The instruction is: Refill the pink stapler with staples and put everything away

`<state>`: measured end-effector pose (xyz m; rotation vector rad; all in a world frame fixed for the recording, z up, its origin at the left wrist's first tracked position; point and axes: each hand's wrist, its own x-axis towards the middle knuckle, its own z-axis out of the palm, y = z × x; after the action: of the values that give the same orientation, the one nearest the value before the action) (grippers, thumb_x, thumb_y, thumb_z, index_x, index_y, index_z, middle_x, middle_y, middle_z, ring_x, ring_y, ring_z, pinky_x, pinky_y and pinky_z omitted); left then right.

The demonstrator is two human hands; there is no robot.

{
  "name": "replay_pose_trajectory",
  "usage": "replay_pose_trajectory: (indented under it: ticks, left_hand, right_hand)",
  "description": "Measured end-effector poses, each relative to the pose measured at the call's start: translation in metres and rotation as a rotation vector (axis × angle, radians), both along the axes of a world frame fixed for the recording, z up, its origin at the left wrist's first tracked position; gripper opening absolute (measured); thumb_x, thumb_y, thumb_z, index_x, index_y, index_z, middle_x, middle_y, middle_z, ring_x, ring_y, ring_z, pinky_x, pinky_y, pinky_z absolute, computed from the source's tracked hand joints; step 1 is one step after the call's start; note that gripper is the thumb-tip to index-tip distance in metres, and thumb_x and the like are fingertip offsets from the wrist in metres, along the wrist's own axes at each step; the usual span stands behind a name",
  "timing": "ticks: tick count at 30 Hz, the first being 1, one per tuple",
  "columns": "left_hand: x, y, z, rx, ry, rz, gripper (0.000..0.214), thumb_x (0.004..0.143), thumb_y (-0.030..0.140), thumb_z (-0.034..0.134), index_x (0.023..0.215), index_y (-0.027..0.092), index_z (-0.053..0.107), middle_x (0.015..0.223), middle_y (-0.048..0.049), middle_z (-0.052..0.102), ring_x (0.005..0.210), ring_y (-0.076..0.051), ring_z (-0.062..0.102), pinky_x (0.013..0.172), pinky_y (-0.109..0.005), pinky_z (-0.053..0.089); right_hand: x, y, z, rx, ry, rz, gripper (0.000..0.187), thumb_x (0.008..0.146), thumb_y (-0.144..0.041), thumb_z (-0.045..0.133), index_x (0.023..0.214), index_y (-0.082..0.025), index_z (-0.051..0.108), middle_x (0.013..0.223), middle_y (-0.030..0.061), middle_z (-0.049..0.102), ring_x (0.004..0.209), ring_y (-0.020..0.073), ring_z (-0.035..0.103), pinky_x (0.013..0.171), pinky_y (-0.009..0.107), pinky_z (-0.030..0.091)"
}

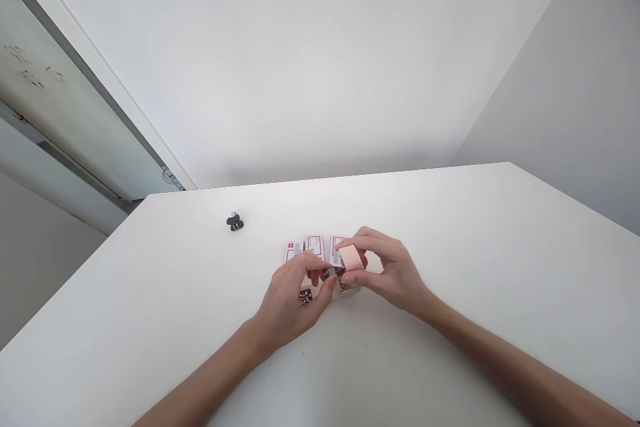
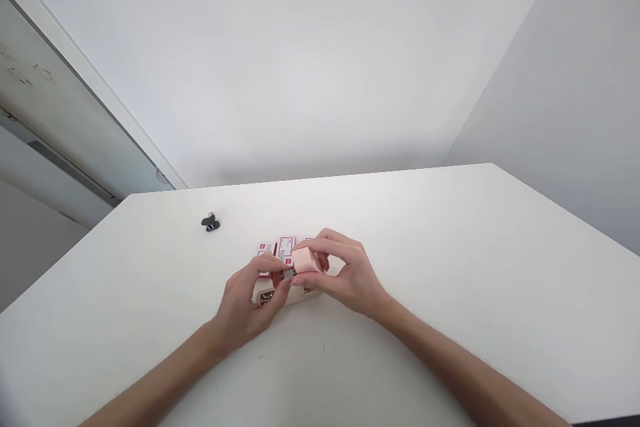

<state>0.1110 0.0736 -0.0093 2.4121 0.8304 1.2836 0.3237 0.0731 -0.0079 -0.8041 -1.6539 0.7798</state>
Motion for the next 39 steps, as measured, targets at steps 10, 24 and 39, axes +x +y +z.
replay_pose_trajectory:
  ticks: [10,24,39]
  left_hand:
    - [-0.002,0.005,-0.007,-0.070,0.212,-0.003,0.012,0.101,0.022,0.058,0.093,0.023,0.049,0.070,0.0060,0.051,0.059,-0.011,0.043,0.060,-0.027,0.040]
    - [-0.016,0.032,-0.008,-0.132,0.350,0.233,0.027,0.106,0.036,0.050,0.129,0.027,0.059,0.146,-0.0063,0.060,0.140,-0.027,0.047,0.116,-0.049,0.042]
    - [-0.046,0.056,-0.015,-0.089,0.538,0.381,0.040,0.100,0.033,0.048,0.136,0.022,0.060,0.143,-0.0138,0.062,0.140,-0.036,0.049,0.116,-0.063,0.041]
  right_hand:
    - [0.009,0.006,0.003,-0.207,0.119,-0.016,0.021,0.096,-0.045,0.069,0.102,-0.025,0.071,0.099,0.0042,0.070,0.088,0.0200,0.066,0.079,0.035,0.056]
    - [0.023,0.029,-0.009,-0.311,0.120,-0.302,0.031,0.099,-0.051,0.053,0.105,-0.024,0.066,0.084,0.0015,0.066,0.069,0.0165,0.060,0.061,0.030,0.046]
    - [0.061,0.055,-0.025,-0.501,0.046,-0.560,0.034,0.093,-0.051,0.047,0.095,-0.024,0.068,0.087,0.0041,0.076,0.073,0.0214,0.061,0.067,0.034,0.046]
